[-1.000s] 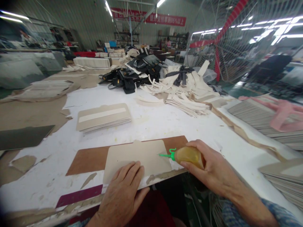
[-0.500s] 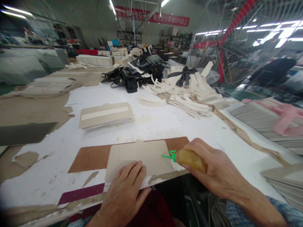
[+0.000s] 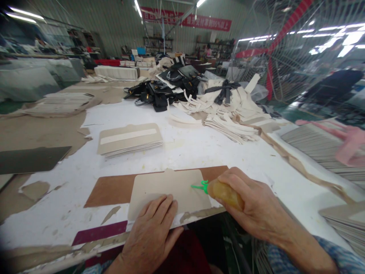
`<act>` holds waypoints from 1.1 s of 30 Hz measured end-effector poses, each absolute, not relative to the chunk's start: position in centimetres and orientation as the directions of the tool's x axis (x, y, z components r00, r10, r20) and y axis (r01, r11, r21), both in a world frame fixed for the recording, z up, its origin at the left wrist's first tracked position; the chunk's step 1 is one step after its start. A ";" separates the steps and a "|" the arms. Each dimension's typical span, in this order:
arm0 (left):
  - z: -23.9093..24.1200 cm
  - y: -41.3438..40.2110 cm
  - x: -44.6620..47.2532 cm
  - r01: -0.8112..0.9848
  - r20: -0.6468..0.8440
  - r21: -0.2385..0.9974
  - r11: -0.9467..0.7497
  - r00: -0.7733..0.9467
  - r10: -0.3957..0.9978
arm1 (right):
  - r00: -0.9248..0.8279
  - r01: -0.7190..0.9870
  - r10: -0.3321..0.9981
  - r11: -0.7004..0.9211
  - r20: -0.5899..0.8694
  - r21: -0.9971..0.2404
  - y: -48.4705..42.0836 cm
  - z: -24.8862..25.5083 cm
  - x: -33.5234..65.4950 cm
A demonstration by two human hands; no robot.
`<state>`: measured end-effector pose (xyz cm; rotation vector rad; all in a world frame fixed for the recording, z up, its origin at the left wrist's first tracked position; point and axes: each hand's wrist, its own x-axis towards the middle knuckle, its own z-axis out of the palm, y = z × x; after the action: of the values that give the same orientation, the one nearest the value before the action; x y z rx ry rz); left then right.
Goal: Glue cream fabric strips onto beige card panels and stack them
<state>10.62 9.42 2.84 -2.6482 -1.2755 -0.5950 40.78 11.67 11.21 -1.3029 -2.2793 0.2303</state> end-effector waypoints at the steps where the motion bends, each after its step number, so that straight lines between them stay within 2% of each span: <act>1: 2.9 9.4 10.6 0.775 0.411 0.041 -0.630 0.562 0.718 | -0.413 0.763 0.847 0.522 0.334 -0.382 11.7 11.3 40.9; 9: 3.0 9.4 10.6 0.776 0.418 0.034 -0.630 0.562 0.714 | -0.352 0.786 0.858 0.488 0.375 -0.379 11.5 11.8 41.3; 18: 2.9 9.3 10.7 0.777 0.440 0.046 -0.628 0.548 0.711 | -0.261 0.768 0.912 0.395 0.316 -0.505 10.7 11.0 42.0; 22: 3.0 9.1 10.5 0.784 0.468 0.038 -0.619 0.533 0.705 | 0.045 0.705 0.941 0.208 0.336 -0.678 10.7 9.0 41.1; 25: 3.2 9.0 10.3 0.789 0.459 0.020 -0.614 0.538 0.706 | 0.245 0.564 0.941 0.059 0.235 -0.824 11.2 7.9 39.4; 28: 3.2 8.9 10.2 0.790 0.451 0.002 -0.613 0.546 0.706 | 0.200 0.432 0.967 0.057 0.157 -0.900 12.2 7.6 36.8; 33: 3.4 8.7 10.0 0.777 0.426 0.004 -0.629 0.568 0.704 | -0.018 0.438 0.975 0.205 0.220 -0.875 13.7 8.1 32.5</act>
<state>9.96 8.65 3.42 -2.6149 -1.2486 -0.5878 32.50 13.75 8.06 -1.3681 -1.6005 0.7688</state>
